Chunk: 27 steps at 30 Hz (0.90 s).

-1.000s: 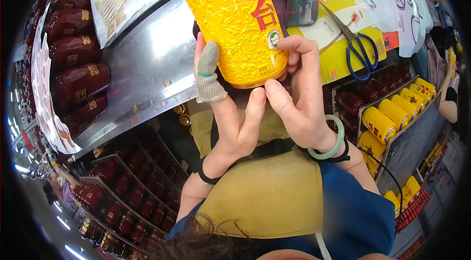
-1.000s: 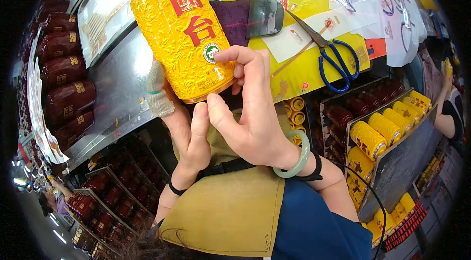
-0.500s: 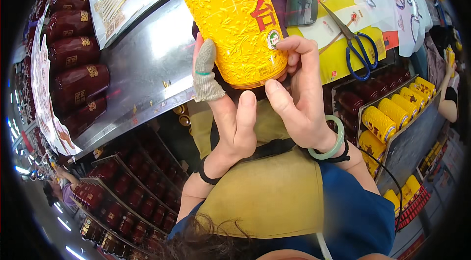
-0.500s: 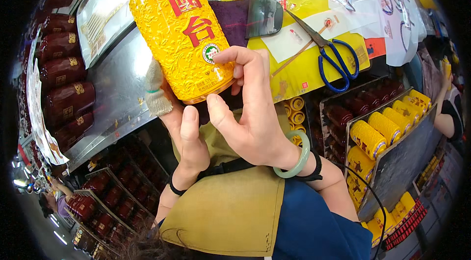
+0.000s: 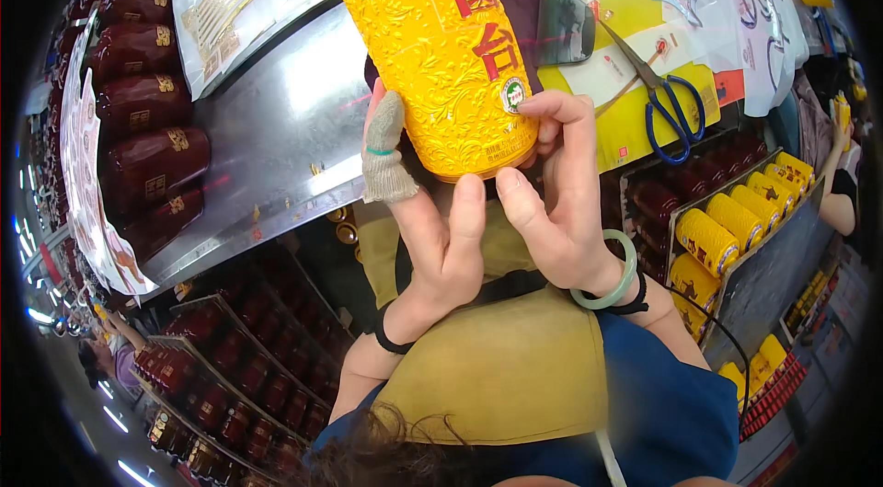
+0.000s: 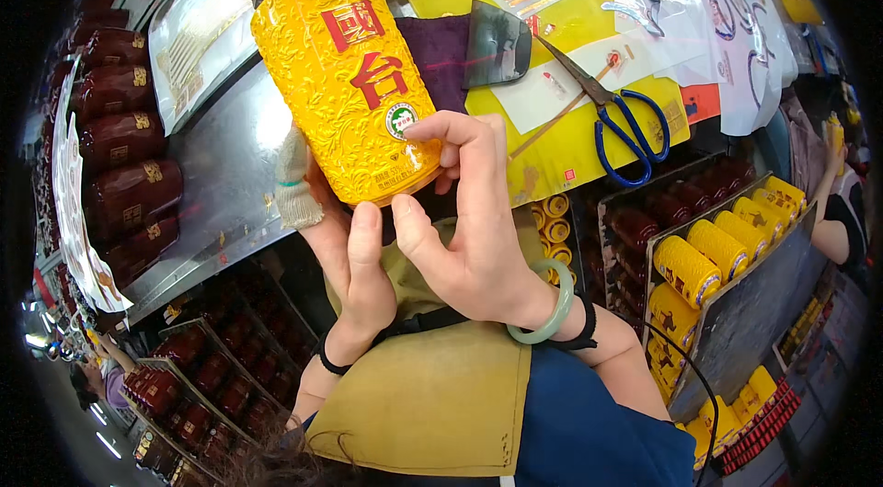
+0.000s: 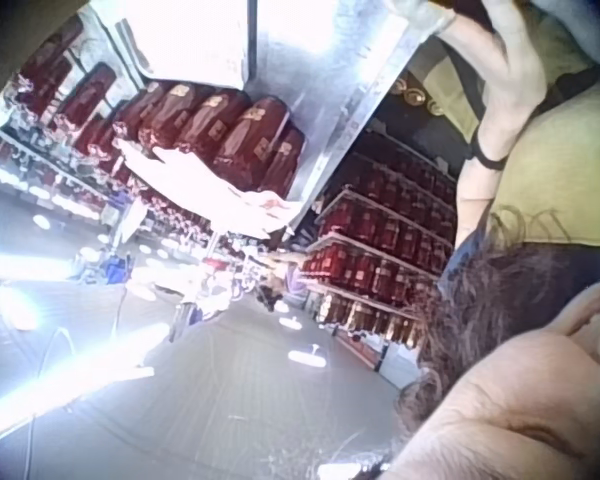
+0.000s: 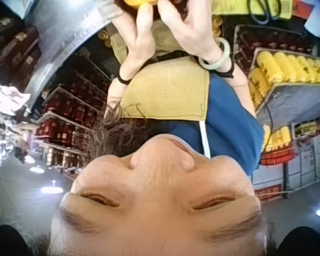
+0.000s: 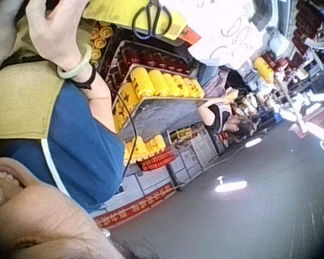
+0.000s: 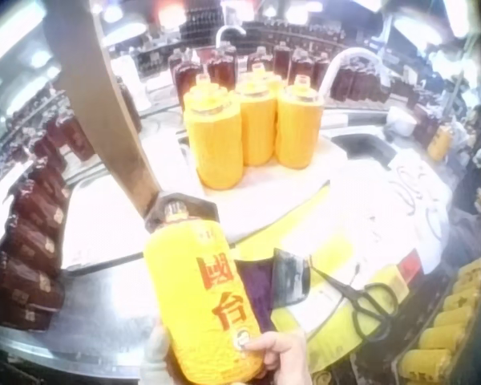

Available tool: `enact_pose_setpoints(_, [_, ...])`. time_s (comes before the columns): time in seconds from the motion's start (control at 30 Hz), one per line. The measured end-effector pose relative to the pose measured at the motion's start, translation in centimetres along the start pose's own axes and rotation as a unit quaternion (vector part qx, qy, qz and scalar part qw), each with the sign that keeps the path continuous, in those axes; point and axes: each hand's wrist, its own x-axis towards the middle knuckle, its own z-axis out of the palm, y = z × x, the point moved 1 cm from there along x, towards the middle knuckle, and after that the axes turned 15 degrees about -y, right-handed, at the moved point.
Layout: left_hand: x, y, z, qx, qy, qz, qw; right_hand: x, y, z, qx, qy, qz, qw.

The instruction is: Applying decorative labels and seals to yellow and red bottles in a factory setting.

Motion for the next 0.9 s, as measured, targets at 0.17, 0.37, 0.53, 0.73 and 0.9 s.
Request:
enact_pose_setpoints(0.17, [0.5,-0.2,0.0,0.010,0.002,-0.003,1.000,0.5,0.3,0.0,-0.006,0.003,-0.016,1.000])
enact_pose_setpoints(0.37, [1.2,0.0,0.1,0.023,0.008,-0.003,1.000,1.1,-0.1,-0.9,-0.007,-0.014,-0.020,1.000])
enact_pose_setpoints(0.53, [0.7,0.8,0.1,0.036,0.007,0.005,0.999,0.0,-1.0,-1.7,0.070,-0.033,0.004,0.997])
enact_pose_setpoints(0.73, [0.5,0.6,-0.2,0.022,0.017,-0.018,0.999,-0.1,-2.9,-4.0,0.214,0.044,-0.071,0.973])
enact_pose_setpoints(0.9, [0.8,0.7,0.3,-0.035,0.005,0.014,0.999,-1.1,-5.5,-6.7,0.060,0.211,-0.272,0.937])
